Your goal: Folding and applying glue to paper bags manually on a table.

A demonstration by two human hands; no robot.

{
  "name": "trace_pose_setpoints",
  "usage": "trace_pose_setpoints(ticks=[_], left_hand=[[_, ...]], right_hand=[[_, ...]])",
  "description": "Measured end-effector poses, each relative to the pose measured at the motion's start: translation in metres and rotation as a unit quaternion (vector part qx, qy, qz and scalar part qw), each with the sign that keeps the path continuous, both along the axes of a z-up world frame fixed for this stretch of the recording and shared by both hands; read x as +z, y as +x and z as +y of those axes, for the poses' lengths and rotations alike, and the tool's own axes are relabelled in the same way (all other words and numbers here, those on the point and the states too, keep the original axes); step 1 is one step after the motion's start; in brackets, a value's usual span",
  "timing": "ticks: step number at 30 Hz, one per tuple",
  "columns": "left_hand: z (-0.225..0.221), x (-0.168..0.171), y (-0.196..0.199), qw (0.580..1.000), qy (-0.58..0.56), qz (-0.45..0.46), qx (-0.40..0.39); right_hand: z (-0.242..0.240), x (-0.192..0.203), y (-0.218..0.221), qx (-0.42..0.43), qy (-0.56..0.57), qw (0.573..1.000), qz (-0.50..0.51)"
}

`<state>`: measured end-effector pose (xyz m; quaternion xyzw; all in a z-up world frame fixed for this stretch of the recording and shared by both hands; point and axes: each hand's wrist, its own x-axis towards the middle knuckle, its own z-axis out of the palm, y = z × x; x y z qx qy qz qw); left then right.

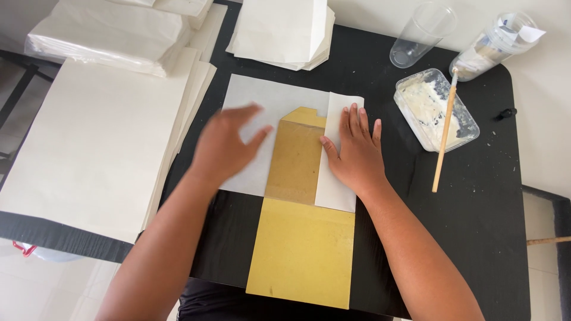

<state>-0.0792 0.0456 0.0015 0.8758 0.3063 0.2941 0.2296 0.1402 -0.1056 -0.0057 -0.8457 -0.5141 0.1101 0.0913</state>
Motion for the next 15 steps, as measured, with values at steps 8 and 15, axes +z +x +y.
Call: trace_pose_setpoints(ticks=[8, 15], left_hand=[[0.01, 0.013, -0.01, 0.966, -0.064, 0.237, 0.081], [0.005, 0.003, -0.005, 0.973, -0.106, 0.2, 0.051]], right_hand=[[0.001, -0.003, 0.002, -0.007, 0.003, 1.0, 0.017], [0.0, 0.001, 0.0, -0.007, 0.0, 0.999, 0.032]])
